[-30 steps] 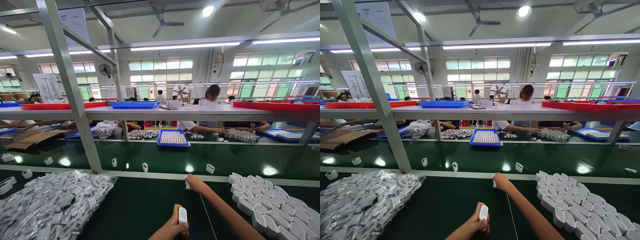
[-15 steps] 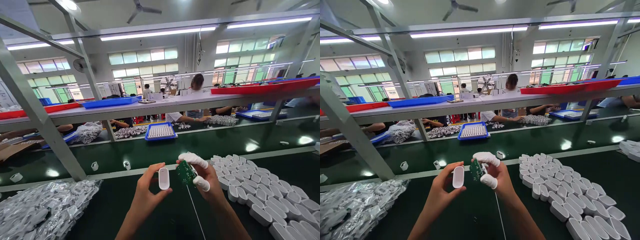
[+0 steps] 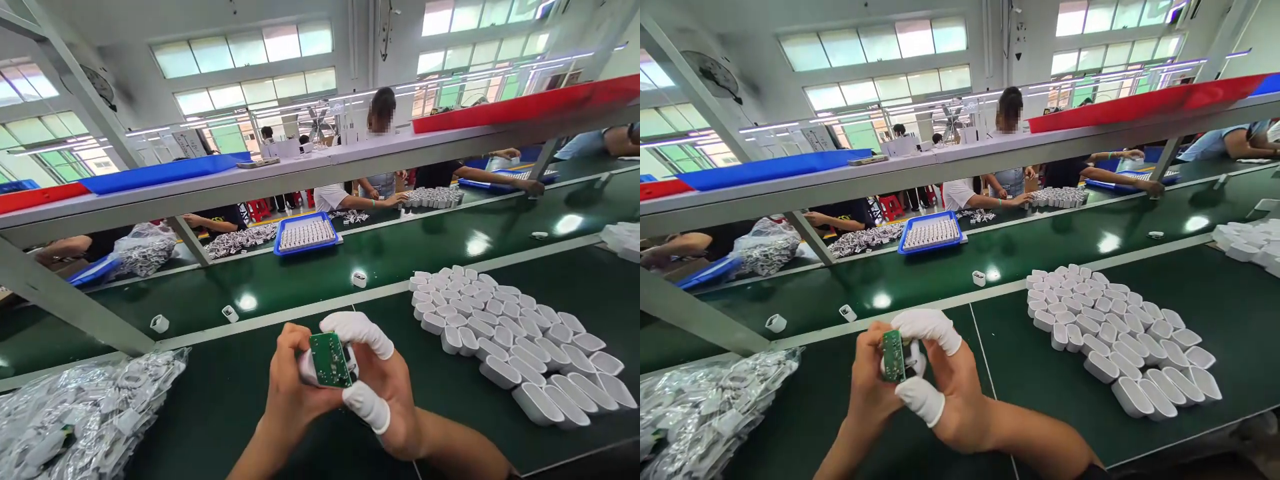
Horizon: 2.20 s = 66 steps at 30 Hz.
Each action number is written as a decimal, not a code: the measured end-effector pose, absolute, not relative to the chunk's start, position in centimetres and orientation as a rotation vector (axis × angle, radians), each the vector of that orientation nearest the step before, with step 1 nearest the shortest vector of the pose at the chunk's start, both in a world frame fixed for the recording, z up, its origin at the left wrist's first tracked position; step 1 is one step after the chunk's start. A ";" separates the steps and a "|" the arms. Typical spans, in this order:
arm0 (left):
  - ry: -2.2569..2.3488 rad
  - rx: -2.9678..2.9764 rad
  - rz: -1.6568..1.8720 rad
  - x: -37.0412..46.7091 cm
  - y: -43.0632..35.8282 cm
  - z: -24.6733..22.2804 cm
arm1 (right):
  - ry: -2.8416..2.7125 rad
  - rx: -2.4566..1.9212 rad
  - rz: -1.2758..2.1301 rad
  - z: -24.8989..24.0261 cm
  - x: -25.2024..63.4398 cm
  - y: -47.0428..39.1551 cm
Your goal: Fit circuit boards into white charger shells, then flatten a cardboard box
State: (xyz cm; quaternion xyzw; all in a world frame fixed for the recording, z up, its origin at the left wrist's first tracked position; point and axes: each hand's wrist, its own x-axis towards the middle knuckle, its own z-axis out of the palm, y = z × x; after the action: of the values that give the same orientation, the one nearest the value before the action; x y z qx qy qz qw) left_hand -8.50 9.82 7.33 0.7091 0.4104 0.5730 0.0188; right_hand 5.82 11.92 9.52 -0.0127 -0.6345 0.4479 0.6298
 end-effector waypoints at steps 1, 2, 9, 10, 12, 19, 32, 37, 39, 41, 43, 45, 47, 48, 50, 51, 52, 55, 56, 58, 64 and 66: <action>1.273 2.215 1.719 -8.1 9.9 7.0 | -1.400 -0.062 1.063 9.2 5.6 11.8; 1.257 2.225 1.620 -7.6 9.9 6.7 | -1.360 -0.100 1.075 9.1 5.6 11.9; 0.954 2.132 1.266 -5.8 9.3 5.6 | -1.271 -0.249 0.844 10.2 7.2 13.9; 0.921 2.149 1.293 -5.9 9.4 5.7 | -1.294 -0.259 0.839 10.4 7.3 14.0; 0.894 2.175 1.353 -6.5 9.7 6.2 | -1.335 -0.275 0.830 10.6 7.5 14.0; 0.994 2.189 1.725 -9.5 9.4 8.5 | -1.627 -0.104 0.784 11.0 8.2 12.1; 1.068 2.311 1.829 -9.7 8.2 9.1 | -1.811 -0.066 0.482 11.1 7.4 11.5; 1.060 2.310 1.844 -9.8 8.1 9.2 | -1.789 -0.071 0.438 10.9 7.0 11.6; 1.054 2.315 1.836 -9.9 8.1 9.2 | -1.782 -0.066 0.437 10.8 6.9 11.7; 1.057 2.305 1.833 -9.9 8.2 9.2 | -1.776 -0.067 0.435 10.6 6.7 11.9; 1.049 2.285 1.846 -9.8 8.3 9.2 | -1.774 -0.072 0.428 10.5 6.6 11.9; 1.040 2.263 1.861 -9.8 8.4 9.3 | -1.775 -0.083 0.433 10.5 6.5 12.0; 1.043 2.253 1.871 -9.8 8.6 9.3 | -1.775 -0.095 0.443 10.6 6.4 12.0; 1.049 2.250 1.867 -9.7 8.6 9.4 | -1.774 -0.101 0.445 10.6 6.3 12.0; 1.058 2.249 1.858 -9.7 8.7 9.5 | -1.771 -0.108 0.441 10.7 6.3 12.0; 1.062 2.248 1.853 -9.7 8.7 9.6 | -1.768 -0.110 0.439 10.7 6.2 12.0; 1.063 2.247 1.849 -9.8 8.7 9.6 | -1.765 -0.107 0.440 10.7 6.2 12.0; 1.059 2.239 1.842 -9.8 8.6 9.6 | -1.755 -0.092 0.463 10.6 6.0 12.1; 1.056 2.240 1.842 -9.8 8.6 9.6 | -1.752 -0.090 0.471 10.6 6.0 12.1; 1.046 2.249 1.845 -9.8 8.7 9.6 | -1.754 -0.082 0.498 10.5 5.9 12.3; 1.086 2.210 1.872 -10.1 9.4 9.4 | -1.826 -0.164 0.715 10.3 5.8 13.1; 1.101 2.196 1.882 -10.3 9.7 9.2 | -1.782 -0.247 0.973 10.3 5.7 13.3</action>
State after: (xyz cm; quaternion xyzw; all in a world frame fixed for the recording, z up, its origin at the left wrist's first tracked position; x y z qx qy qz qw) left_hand -10.26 9.71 9.22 0.7094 0.3557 0.6080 0.0232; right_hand 5.73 13.34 10.33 -0.1031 -0.7437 0.4061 0.5210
